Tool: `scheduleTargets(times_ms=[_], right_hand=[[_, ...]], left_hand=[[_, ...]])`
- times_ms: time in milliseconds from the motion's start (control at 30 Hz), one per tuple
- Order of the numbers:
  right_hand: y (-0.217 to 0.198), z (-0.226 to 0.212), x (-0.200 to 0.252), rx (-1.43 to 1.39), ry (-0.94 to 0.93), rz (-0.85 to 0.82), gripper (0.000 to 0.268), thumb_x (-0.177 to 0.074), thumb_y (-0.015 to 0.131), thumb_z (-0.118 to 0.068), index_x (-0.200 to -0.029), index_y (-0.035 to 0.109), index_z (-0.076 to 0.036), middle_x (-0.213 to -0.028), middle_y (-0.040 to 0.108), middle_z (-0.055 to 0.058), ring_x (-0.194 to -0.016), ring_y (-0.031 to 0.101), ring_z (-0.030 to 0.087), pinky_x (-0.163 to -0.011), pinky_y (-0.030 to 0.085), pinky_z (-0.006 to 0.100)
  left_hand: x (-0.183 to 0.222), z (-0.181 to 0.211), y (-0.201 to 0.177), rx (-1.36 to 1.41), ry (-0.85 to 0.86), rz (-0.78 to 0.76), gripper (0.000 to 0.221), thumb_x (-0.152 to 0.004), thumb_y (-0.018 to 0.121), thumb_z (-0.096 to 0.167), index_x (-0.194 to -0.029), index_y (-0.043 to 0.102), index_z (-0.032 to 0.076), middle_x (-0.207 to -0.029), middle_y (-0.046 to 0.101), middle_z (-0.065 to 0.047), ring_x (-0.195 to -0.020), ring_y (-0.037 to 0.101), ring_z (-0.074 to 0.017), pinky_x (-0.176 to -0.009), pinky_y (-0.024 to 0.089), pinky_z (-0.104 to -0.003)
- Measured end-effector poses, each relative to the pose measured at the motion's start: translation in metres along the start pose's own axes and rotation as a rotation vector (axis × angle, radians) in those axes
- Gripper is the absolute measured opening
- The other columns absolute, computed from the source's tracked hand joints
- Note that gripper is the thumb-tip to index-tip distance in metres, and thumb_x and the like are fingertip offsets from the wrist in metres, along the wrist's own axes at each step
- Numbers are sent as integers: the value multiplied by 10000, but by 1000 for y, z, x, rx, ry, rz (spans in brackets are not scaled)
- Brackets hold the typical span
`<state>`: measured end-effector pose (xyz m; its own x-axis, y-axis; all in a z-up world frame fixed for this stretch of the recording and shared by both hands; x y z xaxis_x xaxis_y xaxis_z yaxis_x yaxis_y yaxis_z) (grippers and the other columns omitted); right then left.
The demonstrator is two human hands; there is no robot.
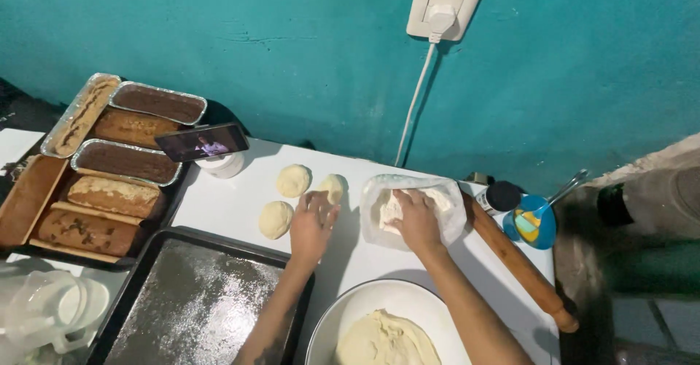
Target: Portioning and shaping dough into small round balls on a table.
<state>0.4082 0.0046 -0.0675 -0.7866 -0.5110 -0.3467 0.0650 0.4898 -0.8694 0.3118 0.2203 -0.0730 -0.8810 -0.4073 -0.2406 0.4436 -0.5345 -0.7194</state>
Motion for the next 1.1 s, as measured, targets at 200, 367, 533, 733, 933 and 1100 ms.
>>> scheduleTargets(times_ms=[200,367,533,733,933,1100], right_hand=[[38,78,-16,-46,258,-223,293,-789,808,-123,-1081,798,-146,-1074,743,169,-1016,697,362,-912,539,450],[27,68,-27,-48,63,-141,308,-721,806,-70,-1027,802,-113,-956,749,195,-895,712,388,-837,552,475],[21,70,-20,13,135,-177,286,-792,792,-121,-1077,791,-137,-939,735,216,-889,708,387,-828,551,475],[-9,82,31,-523,364,135,264,-914,723,-131,-1160,759,-45,-882,704,103,-796,642,251,-713,515,374],[-57,-40,181,-1272,688,155,463,-997,538,-206,-1387,598,38,-1200,640,78,-1063,567,141,-911,432,276],[-8,-52,255,-1265,714,-36,633,-1039,454,-396,-1522,402,10,-1620,412,119,-1511,329,197,-1211,229,324]], left_hand=[[63,15,-23,396,-296,-69,331,-901,676,245,-1199,693,102,-1221,701,-85,-880,700,-272,-769,570,-380],[98,42,-30,619,-255,-16,256,-978,627,224,-1161,718,69,-1123,750,-86,-999,726,-181,-856,581,-315],[124,67,7,816,-347,-82,303,-986,618,205,-1225,709,42,-1155,752,-107,-1038,704,-197,-905,558,-313],[133,99,68,1191,-358,-163,541,-1051,457,366,-1499,477,65,-1548,506,-125,-1452,446,-220,-1166,336,-338],[151,131,84,1508,-529,-178,705,-1027,309,541,-1611,255,150,-1704,275,-53,-1548,265,-234,-1226,222,-375],[240,123,132,1540,-784,-318,823,-976,346,669,-1608,316,142,-1675,346,-79,-1526,318,-255,-1229,214,-360]])
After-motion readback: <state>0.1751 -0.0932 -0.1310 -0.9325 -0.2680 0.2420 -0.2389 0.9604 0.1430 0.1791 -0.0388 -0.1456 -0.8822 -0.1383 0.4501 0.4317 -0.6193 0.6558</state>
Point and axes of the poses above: each hand's wrist, its own x-axis away from the middle knuckle, its own y-axis out of the palm, z = x × y, the point moved 10 cm from there along -x, towards the middle knuckle
